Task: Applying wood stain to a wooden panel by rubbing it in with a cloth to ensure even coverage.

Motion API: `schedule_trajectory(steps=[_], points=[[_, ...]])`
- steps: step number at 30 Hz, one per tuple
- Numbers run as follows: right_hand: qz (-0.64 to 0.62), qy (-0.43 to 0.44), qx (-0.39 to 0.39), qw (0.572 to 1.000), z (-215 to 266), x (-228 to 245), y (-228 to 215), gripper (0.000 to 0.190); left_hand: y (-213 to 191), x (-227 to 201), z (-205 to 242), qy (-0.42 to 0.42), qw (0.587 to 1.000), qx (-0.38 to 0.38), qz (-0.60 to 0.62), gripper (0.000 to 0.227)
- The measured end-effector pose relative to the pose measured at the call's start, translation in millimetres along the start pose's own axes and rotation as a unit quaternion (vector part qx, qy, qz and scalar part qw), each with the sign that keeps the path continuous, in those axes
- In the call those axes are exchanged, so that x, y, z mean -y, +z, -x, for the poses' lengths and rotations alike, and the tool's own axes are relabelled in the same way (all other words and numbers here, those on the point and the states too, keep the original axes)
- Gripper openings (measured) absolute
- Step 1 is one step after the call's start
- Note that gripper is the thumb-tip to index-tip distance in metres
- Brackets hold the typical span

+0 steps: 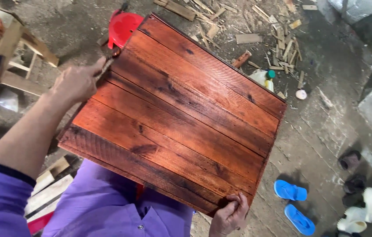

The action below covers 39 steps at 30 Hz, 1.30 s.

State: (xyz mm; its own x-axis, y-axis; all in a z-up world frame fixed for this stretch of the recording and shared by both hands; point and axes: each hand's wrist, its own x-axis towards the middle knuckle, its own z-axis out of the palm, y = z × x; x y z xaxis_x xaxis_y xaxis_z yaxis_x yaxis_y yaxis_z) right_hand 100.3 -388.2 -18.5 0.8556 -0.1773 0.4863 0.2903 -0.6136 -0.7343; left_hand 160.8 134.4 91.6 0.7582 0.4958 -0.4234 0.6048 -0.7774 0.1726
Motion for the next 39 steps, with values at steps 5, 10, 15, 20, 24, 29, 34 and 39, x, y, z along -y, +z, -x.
schedule_trajectory(steps=[5,10,15,20,24,29,34,39], points=[[-0.001,0.029,0.001,1.0,2,-2,0,0.033,13,16,53,-0.028,0.999,0.001,0.02,0.078],[-0.003,0.016,0.003,1.0,2,-4,0,0.032,14,9,125,-0.069,0.997,0.006,0.046,0.059],[-0.01,-0.008,-0.012,1.0,0,-5,2,0.034,101,-11,128,0.036,0.968,-0.098,-0.227,0.09],[-0.01,-0.035,-0.026,0.999,-3,1,2,0.027,87,-133,130,0.161,0.981,0.073,-0.073,0.089],[0.011,-0.024,-0.026,0.999,-3,-3,-1,0.027,71,-150,118,0.196,0.973,0.034,-0.116,0.08],[0.002,-0.024,-0.045,0.999,-1,-3,0,0.028,87,-25,64,0.016,0.973,-0.149,-0.175,0.085],[0.003,-0.045,-0.032,0.998,-1,2,0,0.028,75,-25,64,-0.005,0.982,-0.127,-0.143,0.078],[0.017,-0.056,-0.053,0.997,-4,5,-1,0.028,151,-141,107,0.17,0.939,-0.201,-0.221,0.095]])
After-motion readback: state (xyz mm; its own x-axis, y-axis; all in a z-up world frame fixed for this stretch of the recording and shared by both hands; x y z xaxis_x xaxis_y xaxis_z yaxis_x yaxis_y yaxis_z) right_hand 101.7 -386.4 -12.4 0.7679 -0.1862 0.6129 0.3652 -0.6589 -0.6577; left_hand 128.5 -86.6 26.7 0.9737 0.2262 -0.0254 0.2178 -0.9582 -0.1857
